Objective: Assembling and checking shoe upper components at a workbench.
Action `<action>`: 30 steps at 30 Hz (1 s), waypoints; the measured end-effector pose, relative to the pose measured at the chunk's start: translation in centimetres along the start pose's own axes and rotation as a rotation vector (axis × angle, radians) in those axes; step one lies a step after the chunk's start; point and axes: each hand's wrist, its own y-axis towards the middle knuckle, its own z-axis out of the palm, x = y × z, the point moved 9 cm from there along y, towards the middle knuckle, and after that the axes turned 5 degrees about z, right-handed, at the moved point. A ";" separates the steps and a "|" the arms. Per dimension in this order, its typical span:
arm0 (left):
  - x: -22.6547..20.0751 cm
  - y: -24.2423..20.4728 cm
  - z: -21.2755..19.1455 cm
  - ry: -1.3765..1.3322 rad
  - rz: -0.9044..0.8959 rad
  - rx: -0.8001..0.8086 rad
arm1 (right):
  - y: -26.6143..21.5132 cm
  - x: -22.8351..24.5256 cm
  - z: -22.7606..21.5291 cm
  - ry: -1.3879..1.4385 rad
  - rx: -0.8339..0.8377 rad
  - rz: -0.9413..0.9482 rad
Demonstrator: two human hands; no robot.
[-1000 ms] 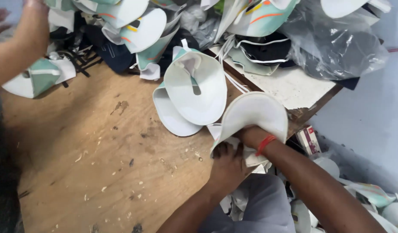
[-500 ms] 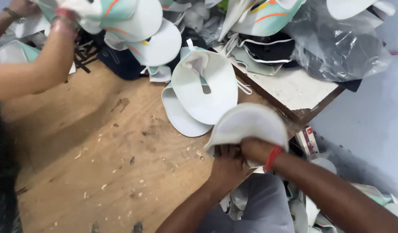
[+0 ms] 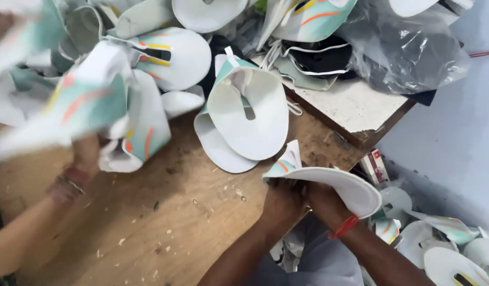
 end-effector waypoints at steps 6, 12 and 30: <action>0.7 1.0 -0.8 -0.025 -0.029 -0.059 | 0.3 -3.9 6.7 -0.168 0.031 -0.312; 0.5 0.9 0.1 0.021 -0.051 -0.029 | 3.0 -2.9 5.1 -0.248 0.279 -0.237; 0.9 0.9 0.2 -0.138 -0.155 -0.110 | -0.1 1.2 1.2 -0.219 -0.010 -0.401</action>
